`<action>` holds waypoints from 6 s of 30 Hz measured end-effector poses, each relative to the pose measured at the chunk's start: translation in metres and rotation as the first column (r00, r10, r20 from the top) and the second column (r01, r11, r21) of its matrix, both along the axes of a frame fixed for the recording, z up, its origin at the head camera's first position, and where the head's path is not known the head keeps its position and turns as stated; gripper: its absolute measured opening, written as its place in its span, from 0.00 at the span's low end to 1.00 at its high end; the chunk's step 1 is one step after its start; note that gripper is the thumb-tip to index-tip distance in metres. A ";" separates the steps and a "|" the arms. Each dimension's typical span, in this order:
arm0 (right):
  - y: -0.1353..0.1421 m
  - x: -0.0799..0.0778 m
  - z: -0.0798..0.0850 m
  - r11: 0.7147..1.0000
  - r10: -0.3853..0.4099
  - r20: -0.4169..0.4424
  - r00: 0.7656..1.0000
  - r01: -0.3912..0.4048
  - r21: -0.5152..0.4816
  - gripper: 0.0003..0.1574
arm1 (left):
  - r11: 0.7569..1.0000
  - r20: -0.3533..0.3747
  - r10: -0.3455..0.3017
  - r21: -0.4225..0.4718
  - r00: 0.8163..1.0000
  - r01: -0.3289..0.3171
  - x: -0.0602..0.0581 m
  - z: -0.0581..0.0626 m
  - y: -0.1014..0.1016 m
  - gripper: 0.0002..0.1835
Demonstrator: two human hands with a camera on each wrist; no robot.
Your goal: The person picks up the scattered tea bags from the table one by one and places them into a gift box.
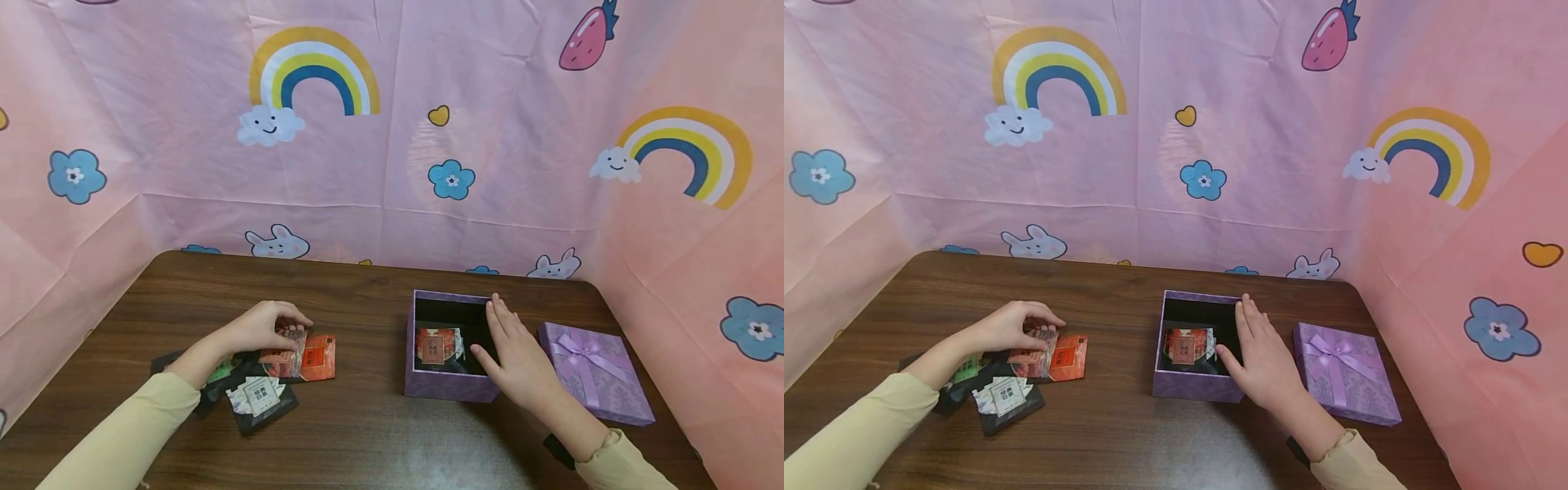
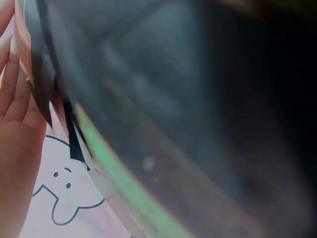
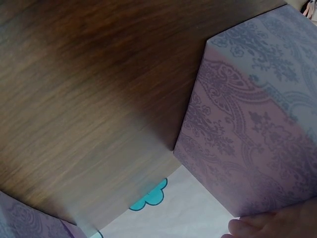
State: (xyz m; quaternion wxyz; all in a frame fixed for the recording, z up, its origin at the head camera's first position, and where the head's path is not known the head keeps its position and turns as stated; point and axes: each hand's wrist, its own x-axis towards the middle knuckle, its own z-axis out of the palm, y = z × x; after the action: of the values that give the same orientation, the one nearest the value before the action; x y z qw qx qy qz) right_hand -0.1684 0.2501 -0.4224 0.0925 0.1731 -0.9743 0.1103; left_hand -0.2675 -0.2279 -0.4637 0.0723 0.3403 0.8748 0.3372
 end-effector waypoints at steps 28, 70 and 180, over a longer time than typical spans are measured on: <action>0.000 -0.001 -0.001 1.000 -0.002 -0.010 1.000 0.002 0.010 0.51 | 0.999 -0.034 -0.037 -0.020 0.999 0.037 -0.010 0.065 0.002 0.06; 0.002 -0.002 0.001 1.000 0.005 -0.018 1.000 -0.005 0.012 0.50 | 0.842 0.109 0.416 0.328 0.903 -0.428 -0.016 0.134 0.113 0.08; 0.003 -0.002 0.000 1.000 0.018 -0.016 1.000 -0.018 -0.015 0.50 | 0.982 0.071 0.145 0.115 0.987 -0.152 -0.006 0.044 0.067 0.13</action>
State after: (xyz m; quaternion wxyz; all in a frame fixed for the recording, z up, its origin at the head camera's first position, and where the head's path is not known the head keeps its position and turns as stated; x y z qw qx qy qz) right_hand -0.1704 0.2530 -0.4220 0.1005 0.1821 -0.9711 0.1169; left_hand -0.2735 -0.1614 -0.4196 0.0534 0.2672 0.8732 0.4040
